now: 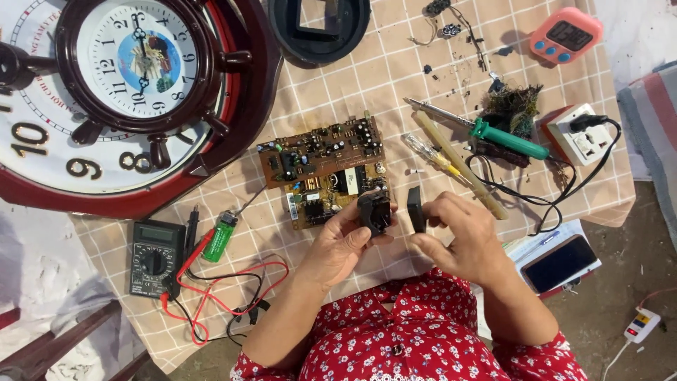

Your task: The person disassembles a small black electronic component, likely a speaker, by separating its casing halves. They then reassemble the component, aligning the parts and pressing them together. The workspace contains a disassembled wall clock, a circuit board, a soldering iron, and a multimeter.

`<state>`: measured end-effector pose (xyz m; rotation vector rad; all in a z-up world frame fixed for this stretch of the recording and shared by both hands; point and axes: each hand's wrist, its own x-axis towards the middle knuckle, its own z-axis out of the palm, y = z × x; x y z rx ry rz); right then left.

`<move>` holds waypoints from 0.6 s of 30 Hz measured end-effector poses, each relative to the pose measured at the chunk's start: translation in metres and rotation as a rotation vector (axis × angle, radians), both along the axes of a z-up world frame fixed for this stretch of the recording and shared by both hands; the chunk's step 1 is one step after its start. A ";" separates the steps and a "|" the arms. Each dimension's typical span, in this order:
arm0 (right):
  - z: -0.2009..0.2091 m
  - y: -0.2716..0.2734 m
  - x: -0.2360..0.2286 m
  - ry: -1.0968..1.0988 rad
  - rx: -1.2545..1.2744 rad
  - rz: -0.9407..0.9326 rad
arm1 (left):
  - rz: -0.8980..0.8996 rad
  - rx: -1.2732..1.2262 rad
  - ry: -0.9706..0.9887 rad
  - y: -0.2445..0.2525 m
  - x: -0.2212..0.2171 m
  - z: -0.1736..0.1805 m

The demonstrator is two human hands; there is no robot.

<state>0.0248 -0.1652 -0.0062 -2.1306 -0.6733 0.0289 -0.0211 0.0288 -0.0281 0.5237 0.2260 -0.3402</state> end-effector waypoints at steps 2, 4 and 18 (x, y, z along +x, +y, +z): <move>-0.011 0.002 -0.009 0.004 0.008 -0.008 | -0.010 -0.020 -0.002 0.000 0.001 0.003; -0.011 0.006 -0.012 0.008 0.018 -0.013 | -0.018 -0.039 -0.004 -0.001 0.000 -0.004; 0.044 0.012 0.009 -0.486 -0.473 0.248 | -0.206 -0.117 0.077 0.006 -0.005 -0.004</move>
